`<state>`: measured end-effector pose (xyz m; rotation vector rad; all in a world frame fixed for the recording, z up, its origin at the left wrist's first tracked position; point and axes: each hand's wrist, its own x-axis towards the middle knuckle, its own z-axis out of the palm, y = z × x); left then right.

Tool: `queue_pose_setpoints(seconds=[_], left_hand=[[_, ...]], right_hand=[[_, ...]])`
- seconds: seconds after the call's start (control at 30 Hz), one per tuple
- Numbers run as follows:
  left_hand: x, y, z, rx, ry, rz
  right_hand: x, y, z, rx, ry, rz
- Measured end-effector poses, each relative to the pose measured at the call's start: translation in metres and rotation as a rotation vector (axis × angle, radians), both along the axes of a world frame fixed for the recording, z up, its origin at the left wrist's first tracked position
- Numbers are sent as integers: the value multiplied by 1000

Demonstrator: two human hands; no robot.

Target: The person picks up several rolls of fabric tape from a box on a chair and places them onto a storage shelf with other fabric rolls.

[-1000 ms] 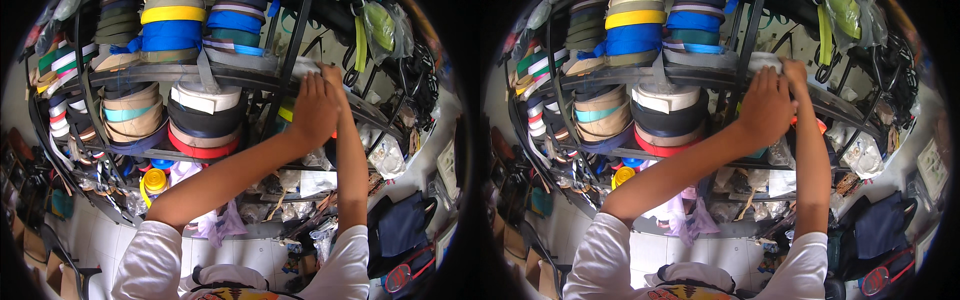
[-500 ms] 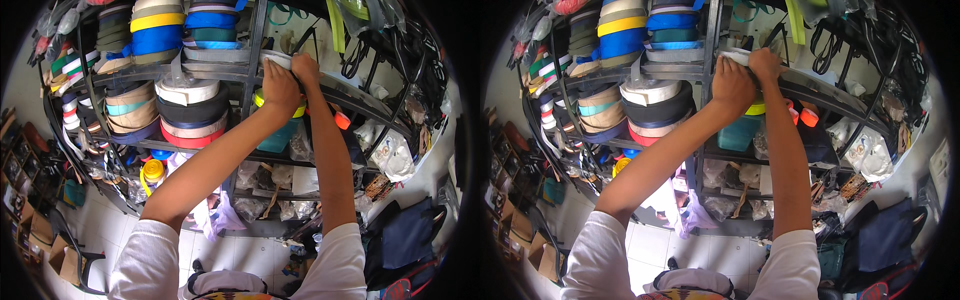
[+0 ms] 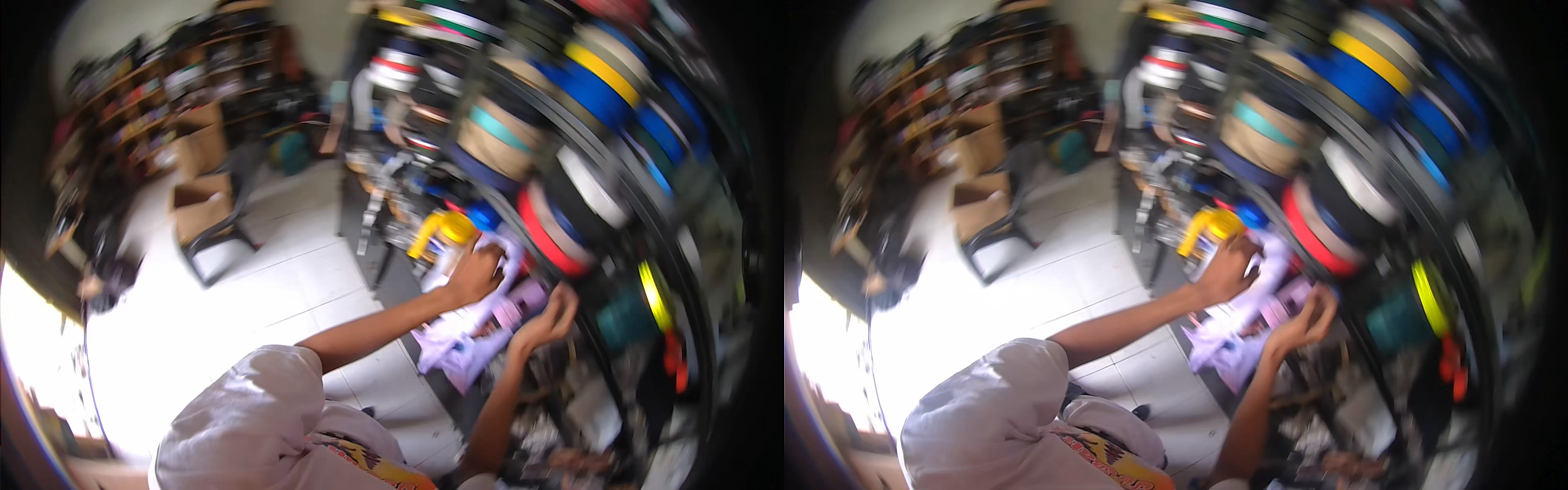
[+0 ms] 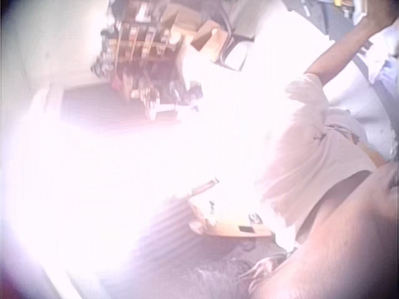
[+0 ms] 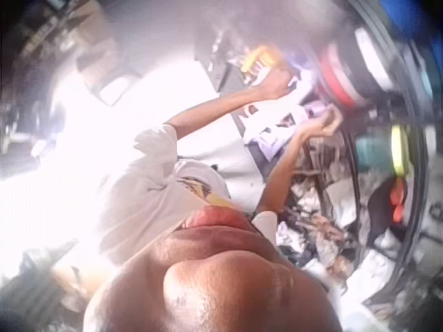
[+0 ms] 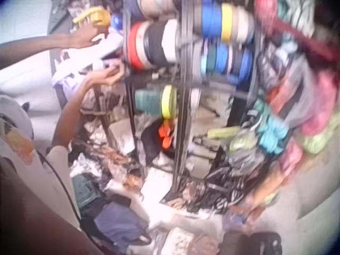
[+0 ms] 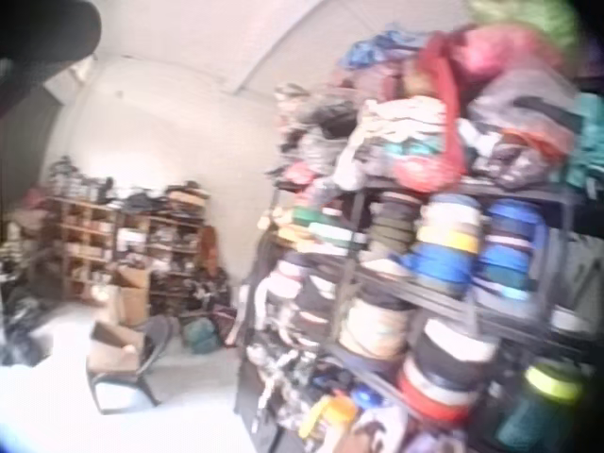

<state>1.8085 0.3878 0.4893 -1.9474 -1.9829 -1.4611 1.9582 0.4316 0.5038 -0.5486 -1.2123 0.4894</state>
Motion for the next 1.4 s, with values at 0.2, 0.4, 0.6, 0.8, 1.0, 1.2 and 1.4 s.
queue_pose_setpoints(seconds=[0.2, 0.4, 0.6, 0.8, 1.0, 1.2, 1.4], left_hand=[[-181, -209, -158, -252, -343, 494], [-297, -463, -219, -83, -547, 945], [-357, -556, -229, -125, -713, 1018], [-446, -528, -241, -150, -768, 728], [-566, -523, -230, -179, -841, 546], [-692, -556, -237, -170, -718, 660], [-782, -604, -270, -132, -845, 853]], right_hand=[[-201, -146, -173, -695, -302, 753], [-360, -321, -192, -584, -808, 1151], [-438, -389, -201, -508, -913, 1294], [-493, -367, -211, -666, -974, 1238], [-591, -339, -228, -801, -963, 1086], [-735, -350, -240, -910, -1052, 1150], [-882, -396, -254, -837, -1278, 1321]])
